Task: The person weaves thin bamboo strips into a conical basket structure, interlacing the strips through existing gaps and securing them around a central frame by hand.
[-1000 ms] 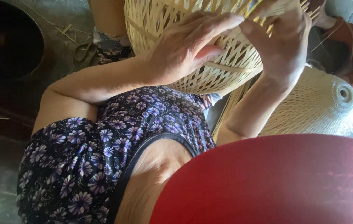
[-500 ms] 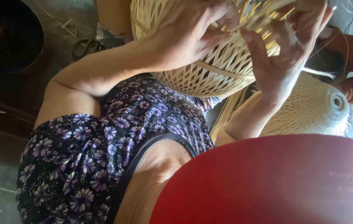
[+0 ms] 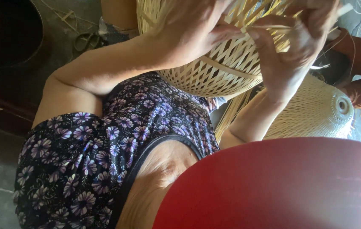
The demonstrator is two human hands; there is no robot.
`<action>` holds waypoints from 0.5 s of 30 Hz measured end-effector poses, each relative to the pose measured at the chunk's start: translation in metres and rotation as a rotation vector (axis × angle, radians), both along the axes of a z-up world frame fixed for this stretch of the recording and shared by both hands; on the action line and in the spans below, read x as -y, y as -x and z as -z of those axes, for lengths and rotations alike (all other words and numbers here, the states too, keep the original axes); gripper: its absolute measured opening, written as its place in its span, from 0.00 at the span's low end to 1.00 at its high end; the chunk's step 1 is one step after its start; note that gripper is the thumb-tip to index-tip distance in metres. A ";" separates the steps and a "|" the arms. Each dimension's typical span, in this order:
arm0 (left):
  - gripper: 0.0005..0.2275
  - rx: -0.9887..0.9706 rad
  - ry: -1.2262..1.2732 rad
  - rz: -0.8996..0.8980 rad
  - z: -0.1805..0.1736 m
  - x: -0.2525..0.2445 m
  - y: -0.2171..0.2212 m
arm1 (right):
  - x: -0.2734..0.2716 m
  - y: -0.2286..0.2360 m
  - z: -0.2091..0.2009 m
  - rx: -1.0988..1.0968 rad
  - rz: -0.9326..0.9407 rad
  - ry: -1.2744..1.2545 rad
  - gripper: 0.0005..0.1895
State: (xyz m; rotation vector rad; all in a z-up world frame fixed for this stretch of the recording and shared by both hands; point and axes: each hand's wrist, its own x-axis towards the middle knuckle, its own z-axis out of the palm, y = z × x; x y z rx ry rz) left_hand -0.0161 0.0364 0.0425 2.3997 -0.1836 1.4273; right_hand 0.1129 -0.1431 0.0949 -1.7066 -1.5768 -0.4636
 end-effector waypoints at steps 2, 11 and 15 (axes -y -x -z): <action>0.20 -0.137 0.094 0.151 0.003 -0.006 0.001 | 0.006 0.010 -0.005 0.166 0.137 0.060 0.11; 0.08 -0.120 0.180 0.374 0.023 -0.008 -0.001 | 0.004 0.002 -0.006 0.210 0.190 0.292 0.20; 0.07 -0.043 0.228 0.461 0.014 -0.011 0.002 | -0.004 0.000 -0.013 -0.017 0.220 0.375 0.20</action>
